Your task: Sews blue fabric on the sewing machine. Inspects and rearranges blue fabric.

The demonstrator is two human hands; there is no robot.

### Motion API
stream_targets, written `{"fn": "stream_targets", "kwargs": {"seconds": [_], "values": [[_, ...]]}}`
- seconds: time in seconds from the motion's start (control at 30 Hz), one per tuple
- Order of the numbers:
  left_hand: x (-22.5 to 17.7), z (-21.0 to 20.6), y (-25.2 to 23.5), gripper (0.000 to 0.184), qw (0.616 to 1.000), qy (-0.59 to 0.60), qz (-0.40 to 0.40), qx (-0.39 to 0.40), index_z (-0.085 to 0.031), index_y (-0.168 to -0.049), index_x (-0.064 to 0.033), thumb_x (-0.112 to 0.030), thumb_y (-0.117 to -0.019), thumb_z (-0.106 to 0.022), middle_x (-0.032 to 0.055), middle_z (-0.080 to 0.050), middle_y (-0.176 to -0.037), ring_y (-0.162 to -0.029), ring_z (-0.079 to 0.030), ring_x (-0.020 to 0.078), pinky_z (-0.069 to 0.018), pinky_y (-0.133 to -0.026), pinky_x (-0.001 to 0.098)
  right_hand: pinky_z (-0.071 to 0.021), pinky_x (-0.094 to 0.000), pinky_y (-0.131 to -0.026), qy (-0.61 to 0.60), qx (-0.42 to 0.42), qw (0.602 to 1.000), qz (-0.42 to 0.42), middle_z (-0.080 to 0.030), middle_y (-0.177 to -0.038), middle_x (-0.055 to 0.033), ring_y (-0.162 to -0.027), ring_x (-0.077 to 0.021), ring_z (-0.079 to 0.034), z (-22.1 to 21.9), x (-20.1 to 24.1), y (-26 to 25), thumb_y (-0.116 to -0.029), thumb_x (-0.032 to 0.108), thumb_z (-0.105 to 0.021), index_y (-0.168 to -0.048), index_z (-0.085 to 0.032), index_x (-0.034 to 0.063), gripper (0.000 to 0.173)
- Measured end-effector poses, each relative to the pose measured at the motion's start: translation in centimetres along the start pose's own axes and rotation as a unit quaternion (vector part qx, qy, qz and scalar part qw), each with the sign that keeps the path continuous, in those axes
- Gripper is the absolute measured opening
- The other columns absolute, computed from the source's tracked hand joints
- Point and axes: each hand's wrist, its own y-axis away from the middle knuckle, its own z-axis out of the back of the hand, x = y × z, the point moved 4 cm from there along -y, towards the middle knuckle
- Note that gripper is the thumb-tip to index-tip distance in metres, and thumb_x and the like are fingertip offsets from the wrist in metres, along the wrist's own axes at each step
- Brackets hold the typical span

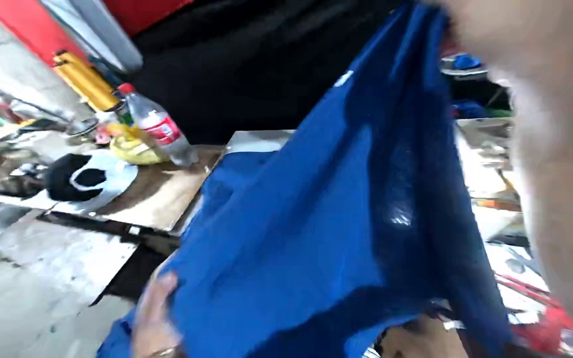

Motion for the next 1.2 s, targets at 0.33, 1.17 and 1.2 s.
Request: {"fn": "stream_targets", "kwargs": {"seconds": [0.33, 1.17, 1.2], "values": [[20.6, -2.3, 8.3, 0.039, 0.880, 0.314, 0.352, 0.045, -0.063, -0.114, -0.0095, -0.034, -0.1084, -0.033, 0.0025, -0.073, -0.098, -0.087, -0.070, 0.0124, -0.0593, -0.079, 0.0310, -0.0548, -0.0626, -0.081, 0.128, 0.307, 0.938, 0.093, -0.068, -0.109, -0.0212, -0.095, -0.0398, -0.068, -15.9, -1.5, 11.4, -0.1045, 0.020, -0.057, -0.113, -0.070, 0.0014, 0.024], [8.1, -2.7, -14.5, 0.031, 0.903, -0.361, 0.191, 0.132, -0.065, -0.116, -0.0041, -0.032, -0.1034, -0.061, 0.0124, -0.065, -0.096, -0.060, -0.058, 0.0175, -0.0511, -0.052, 0.0347, -0.0533, -0.0453, -0.058, 0.127, 0.203, 0.942, -0.237, -0.063, -0.080, -0.0122, -0.062, -0.0216, -0.060, -2.0, -12.0, 21.3, -0.0982, 0.011, -0.060, -0.120, -0.062, -0.0007, 0.025], [9.1, -2.6, -15.7, 0.031, 0.877, -0.419, 0.183, 0.147, -0.066, -0.116, -0.0034, -0.031, -0.1026, -0.063, 0.0149, -0.066, -0.099, -0.067, -0.060, 0.0217, -0.0512, -0.058, 0.0394, -0.0530, -0.0526, -0.059, 0.169, 0.246, 0.917, -0.263, -0.063, -0.079, -0.0186, -0.064, -0.0299, -0.062, -0.8, -12.7, 21.8, -0.0986, 0.008, -0.062, -0.115, -0.063, -0.0055, 0.021]]}}
